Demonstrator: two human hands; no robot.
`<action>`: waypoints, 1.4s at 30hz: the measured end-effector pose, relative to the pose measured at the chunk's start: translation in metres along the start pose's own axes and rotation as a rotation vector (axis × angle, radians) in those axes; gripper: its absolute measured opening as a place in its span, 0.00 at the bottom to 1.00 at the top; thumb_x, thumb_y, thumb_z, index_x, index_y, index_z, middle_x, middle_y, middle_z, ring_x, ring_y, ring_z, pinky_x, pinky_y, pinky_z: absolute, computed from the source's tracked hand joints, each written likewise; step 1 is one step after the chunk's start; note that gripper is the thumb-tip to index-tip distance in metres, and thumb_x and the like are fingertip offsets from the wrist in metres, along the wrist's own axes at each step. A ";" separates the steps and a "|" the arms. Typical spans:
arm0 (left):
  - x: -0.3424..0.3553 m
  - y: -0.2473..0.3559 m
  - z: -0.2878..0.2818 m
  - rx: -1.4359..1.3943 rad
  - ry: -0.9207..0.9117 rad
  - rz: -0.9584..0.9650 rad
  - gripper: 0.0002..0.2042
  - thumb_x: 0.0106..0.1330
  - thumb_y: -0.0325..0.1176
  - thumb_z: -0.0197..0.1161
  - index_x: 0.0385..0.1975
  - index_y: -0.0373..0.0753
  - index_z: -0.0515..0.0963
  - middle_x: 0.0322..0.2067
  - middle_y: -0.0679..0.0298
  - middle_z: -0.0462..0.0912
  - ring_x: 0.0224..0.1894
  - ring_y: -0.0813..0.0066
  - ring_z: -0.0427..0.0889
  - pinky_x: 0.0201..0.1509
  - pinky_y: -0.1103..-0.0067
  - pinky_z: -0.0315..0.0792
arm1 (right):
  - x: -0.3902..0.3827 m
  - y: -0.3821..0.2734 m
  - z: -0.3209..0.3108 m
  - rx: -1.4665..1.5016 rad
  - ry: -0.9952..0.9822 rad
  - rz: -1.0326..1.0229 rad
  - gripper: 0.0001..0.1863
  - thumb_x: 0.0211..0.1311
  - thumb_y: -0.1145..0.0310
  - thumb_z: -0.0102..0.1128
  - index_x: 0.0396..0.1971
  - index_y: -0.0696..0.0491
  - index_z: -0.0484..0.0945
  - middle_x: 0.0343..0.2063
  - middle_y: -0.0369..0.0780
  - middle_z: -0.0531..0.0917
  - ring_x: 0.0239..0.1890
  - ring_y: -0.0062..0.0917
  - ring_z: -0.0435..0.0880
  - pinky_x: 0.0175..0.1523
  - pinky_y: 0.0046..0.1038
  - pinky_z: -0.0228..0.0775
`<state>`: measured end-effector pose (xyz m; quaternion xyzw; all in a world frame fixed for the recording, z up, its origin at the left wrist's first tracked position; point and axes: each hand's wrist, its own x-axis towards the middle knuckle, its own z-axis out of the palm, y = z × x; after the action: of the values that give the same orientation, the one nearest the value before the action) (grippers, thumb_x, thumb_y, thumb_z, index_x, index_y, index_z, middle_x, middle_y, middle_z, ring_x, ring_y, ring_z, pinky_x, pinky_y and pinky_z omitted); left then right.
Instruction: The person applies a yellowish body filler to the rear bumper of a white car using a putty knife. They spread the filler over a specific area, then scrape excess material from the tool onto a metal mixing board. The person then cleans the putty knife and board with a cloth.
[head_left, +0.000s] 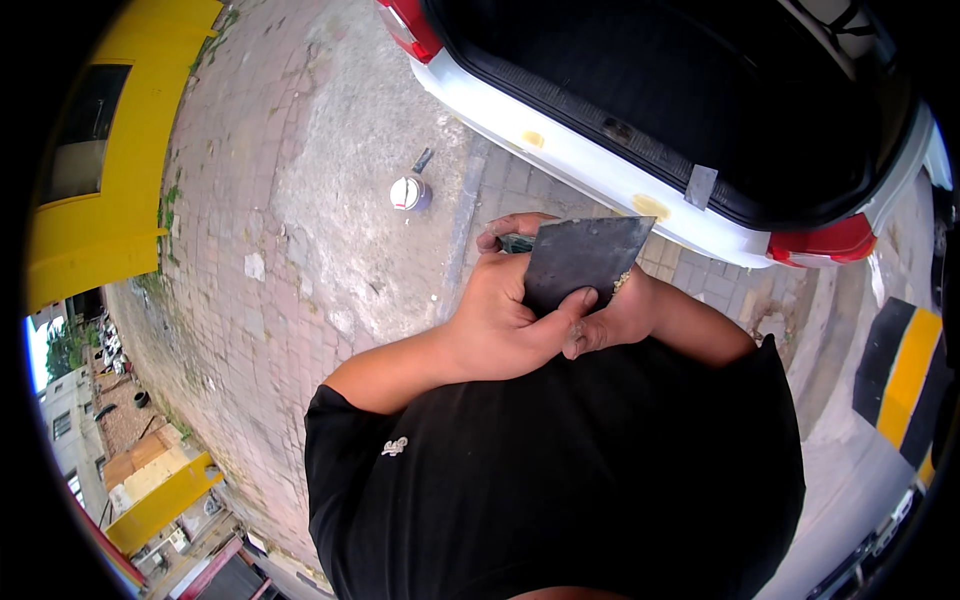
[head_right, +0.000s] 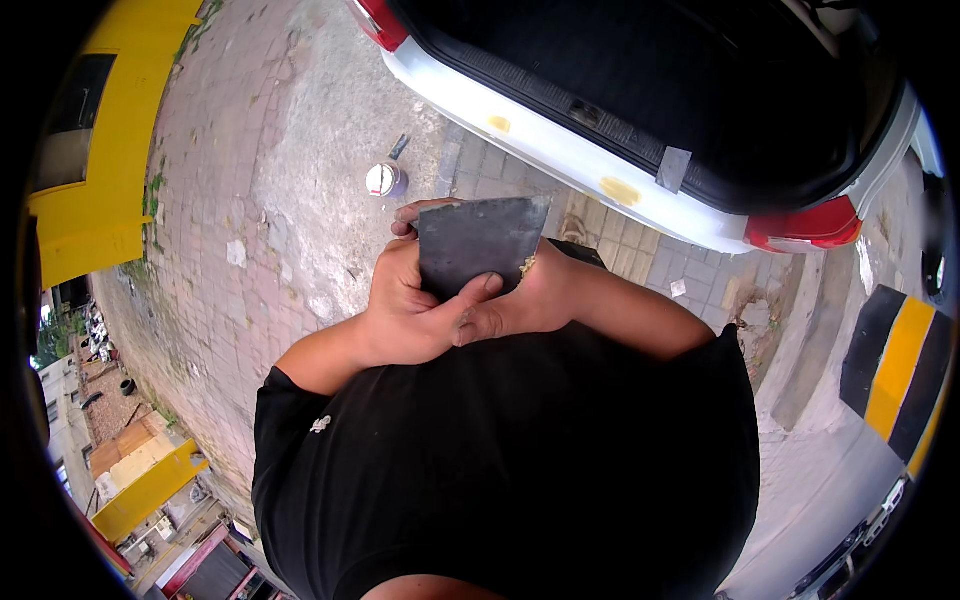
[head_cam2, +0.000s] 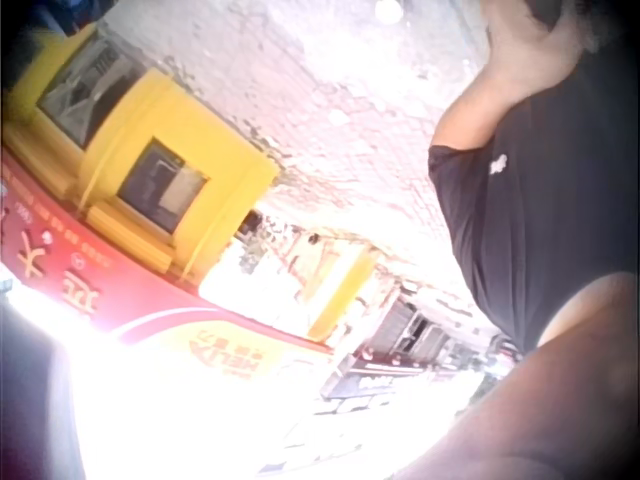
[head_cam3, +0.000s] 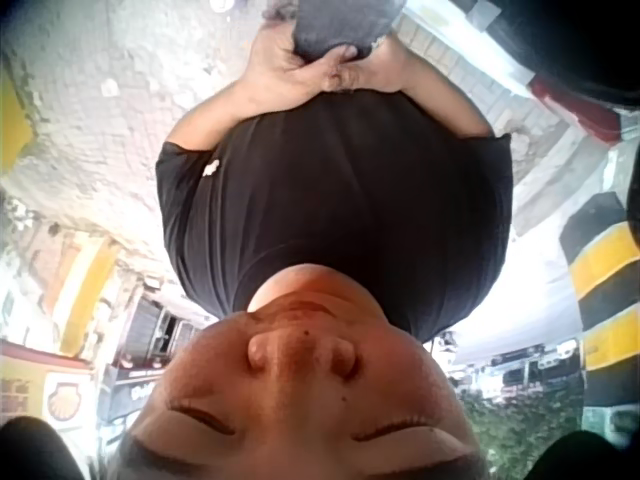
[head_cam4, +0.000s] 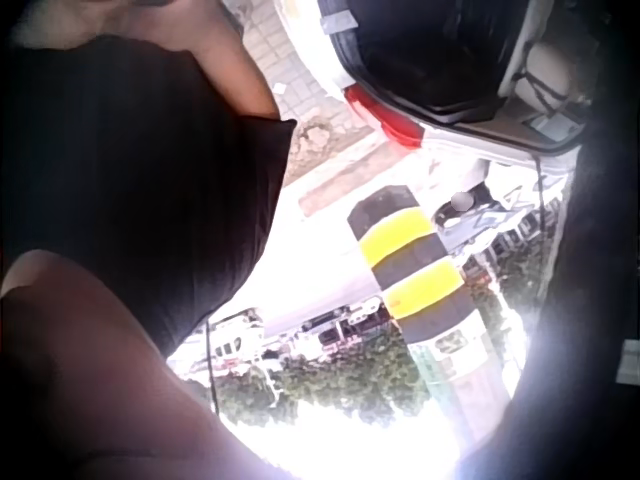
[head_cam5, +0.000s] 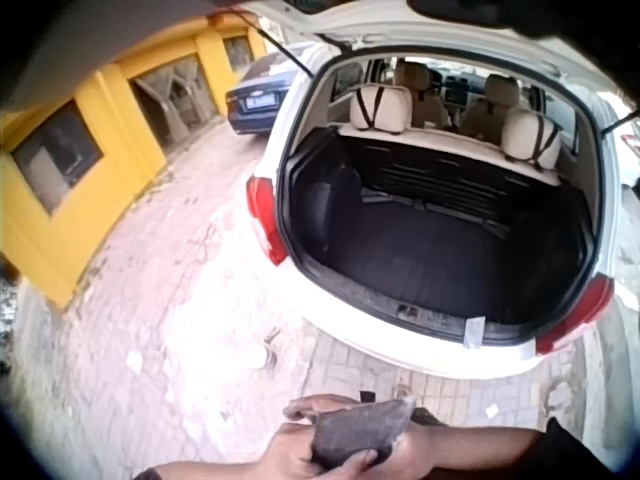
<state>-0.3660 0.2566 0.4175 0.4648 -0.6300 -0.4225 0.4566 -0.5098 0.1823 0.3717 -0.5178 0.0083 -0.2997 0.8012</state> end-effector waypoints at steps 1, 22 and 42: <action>0.000 0.001 -0.003 -0.007 -0.023 -0.035 0.07 0.64 0.25 0.63 0.40 0.30 0.79 0.34 0.63 0.85 0.34 0.80 0.82 0.39 0.82 0.75 | -0.001 -0.002 -0.001 -0.010 -0.003 0.012 0.46 0.43 0.52 0.81 0.59 0.59 0.68 0.55 0.43 0.73 0.58 0.29 0.73 0.63 0.32 0.64; 0.000 0.009 -0.015 -0.033 0.111 -0.222 0.03 0.62 0.25 0.64 0.32 0.32 0.80 0.22 0.67 0.82 0.25 0.87 0.76 0.27 0.83 0.71 | -0.002 -0.014 -0.015 -0.336 -0.094 0.126 0.46 0.37 0.50 0.84 0.55 0.58 0.70 0.54 0.43 0.74 0.57 0.31 0.73 0.61 0.34 0.65; 0.008 0.010 -0.015 -0.075 0.003 -0.250 0.06 0.62 0.26 0.63 0.35 0.31 0.79 0.27 0.66 0.83 0.31 0.82 0.79 0.36 0.82 0.73 | 0.009 -0.006 -0.016 -0.154 -0.119 0.142 0.60 0.28 0.44 0.85 0.61 0.61 0.63 0.59 0.46 0.70 0.63 0.33 0.68 0.67 0.35 0.60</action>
<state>-0.3546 0.2496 0.4315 0.5228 -0.5502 -0.4986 0.4186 -0.5109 0.1626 0.3721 -0.5928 0.0203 -0.2095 0.7774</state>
